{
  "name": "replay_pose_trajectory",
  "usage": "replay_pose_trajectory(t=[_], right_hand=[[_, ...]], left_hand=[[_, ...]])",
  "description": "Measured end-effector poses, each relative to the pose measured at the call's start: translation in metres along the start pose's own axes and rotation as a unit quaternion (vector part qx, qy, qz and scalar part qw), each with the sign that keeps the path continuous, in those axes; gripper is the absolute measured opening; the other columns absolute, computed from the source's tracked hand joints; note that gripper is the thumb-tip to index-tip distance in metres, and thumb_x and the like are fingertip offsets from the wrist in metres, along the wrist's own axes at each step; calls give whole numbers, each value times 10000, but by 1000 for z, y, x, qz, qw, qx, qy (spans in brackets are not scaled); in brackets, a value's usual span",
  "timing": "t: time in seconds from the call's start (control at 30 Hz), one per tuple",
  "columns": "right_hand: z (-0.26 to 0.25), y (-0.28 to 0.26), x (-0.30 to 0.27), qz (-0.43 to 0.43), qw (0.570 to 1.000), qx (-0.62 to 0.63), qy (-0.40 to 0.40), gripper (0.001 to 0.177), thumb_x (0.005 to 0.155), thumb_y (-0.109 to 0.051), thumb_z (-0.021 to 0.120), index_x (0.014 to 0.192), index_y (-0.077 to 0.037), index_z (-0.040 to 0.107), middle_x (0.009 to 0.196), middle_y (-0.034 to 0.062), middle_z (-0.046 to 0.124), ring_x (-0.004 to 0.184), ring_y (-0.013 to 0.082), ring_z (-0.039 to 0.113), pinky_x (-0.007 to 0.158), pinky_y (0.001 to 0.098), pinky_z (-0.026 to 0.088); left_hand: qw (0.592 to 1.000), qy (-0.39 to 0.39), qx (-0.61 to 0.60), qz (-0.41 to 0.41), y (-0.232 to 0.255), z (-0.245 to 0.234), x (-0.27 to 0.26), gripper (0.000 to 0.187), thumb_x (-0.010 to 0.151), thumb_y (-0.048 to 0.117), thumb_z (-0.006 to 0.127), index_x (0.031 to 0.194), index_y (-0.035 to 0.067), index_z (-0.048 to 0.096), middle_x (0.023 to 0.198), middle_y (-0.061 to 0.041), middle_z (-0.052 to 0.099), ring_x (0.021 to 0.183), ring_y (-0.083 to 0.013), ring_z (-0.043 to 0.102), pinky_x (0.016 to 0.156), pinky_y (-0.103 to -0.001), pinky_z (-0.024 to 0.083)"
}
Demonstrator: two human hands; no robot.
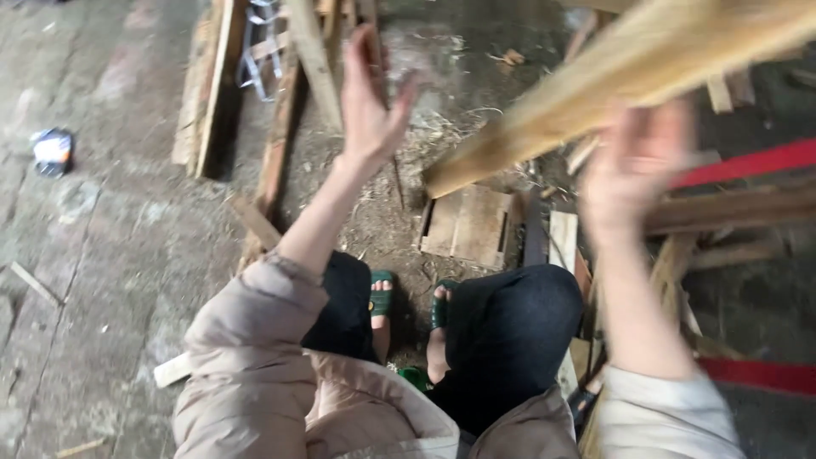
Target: The person holds and aligns long wooden slats against the frame of a wooden table by hand.
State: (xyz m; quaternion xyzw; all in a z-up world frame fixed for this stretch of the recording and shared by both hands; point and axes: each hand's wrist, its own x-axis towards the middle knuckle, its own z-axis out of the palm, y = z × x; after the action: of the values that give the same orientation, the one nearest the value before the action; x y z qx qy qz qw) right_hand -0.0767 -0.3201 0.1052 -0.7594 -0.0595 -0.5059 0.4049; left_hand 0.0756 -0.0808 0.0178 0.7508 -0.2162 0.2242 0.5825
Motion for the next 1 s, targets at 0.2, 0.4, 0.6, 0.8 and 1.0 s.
replay_pose_trajectory(t=[0.2,0.4,0.6,0.8,1.0], right_hand=[[125,10,-85,141,983,17,-119,151,1101,-119,542,1031,-18,629,795,55,595,607,132,478,541,219,373],[172,18,-129,263,922,82,-274,450,1071,-51,477,1514,-56,399,1326,239,672,542,129,641,590,282,685],[170,28,-122,244,919,67,-302,525,1019,-56,545,1509,12,368,1485,282,514,983,357,783,921,468,662],[170,34,-98,231,889,-4,-395,720,864,-248,749,1439,40,425,1226,250,532,1171,426,583,864,501,613],[191,-18,-88,220,936,113,-250,546,886,27,673,1365,152,442,1224,433,528,1205,569,536,926,583,562]], left_hand=[[997,-63,8,53,-9,-8,-3,767,1037,630,431,1534,115,156,1414,-180,447,1225,-305,606,1025,-549,611],[985,-157,-67,13,-24,-7,-1,1091,951,721,575,1622,223,-127,1723,-231,32,1596,-436,225,1228,-759,239],[990,-127,-51,22,-28,1,-2,1044,980,475,730,1635,163,-21,1716,-171,130,1592,-365,265,1295,-640,275],[990,-109,-87,-1,-49,30,-11,980,914,341,805,1634,187,158,1518,-185,372,1444,-442,395,1150,-699,334],[981,-116,-156,-25,-24,28,-21,884,957,299,705,1613,87,152,1507,-252,320,1396,-497,416,1118,-721,354]])
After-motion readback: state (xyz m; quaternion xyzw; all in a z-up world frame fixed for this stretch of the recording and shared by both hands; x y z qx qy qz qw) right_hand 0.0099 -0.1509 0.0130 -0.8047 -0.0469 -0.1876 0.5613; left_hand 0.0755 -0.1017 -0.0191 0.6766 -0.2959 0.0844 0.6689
